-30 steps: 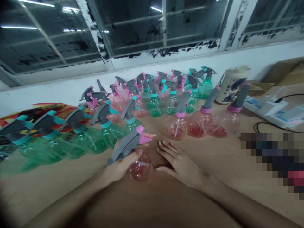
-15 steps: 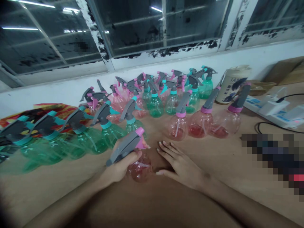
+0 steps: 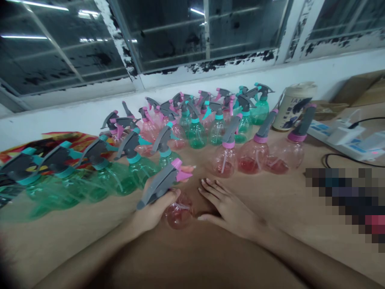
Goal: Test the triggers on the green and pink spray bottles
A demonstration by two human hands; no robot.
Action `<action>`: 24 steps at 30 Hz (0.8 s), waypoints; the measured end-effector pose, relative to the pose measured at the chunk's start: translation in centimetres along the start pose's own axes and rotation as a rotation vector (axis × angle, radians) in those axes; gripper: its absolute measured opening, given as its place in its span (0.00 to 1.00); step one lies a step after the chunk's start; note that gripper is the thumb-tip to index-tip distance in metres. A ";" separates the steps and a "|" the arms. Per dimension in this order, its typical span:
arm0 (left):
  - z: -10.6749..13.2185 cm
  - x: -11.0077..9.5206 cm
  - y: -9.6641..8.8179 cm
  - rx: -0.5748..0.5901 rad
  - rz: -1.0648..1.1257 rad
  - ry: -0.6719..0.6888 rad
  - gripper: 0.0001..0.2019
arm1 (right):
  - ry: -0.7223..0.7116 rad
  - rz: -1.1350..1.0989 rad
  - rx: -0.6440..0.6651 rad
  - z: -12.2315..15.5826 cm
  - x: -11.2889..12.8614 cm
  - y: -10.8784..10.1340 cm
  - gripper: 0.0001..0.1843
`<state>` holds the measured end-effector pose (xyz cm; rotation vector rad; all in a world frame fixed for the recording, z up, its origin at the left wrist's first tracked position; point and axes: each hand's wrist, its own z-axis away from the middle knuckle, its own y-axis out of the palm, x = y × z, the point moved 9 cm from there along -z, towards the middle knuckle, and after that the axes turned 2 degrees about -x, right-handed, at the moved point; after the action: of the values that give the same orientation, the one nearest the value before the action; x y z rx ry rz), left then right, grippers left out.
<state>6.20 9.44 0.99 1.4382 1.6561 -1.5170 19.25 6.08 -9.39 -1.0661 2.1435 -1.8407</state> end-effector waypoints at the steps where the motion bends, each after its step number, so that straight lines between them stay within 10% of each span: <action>1: 0.0 -0.1 0.1 0.008 -0.001 0.006 0.10 | -0.001 0.001 0.002 0.0 0.0 0.0 0.38; 24: 0.2 -1.1 0.2 0.047 -0.038 0.100 0.07 | -0.008 -0.017 -0.020 0.2 0.0 -0.1 0.38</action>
<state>6.65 8.81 1.79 1.5384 1.7255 -1.5371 19.39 5.95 -9.36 -1.0968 2.1595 -1.8224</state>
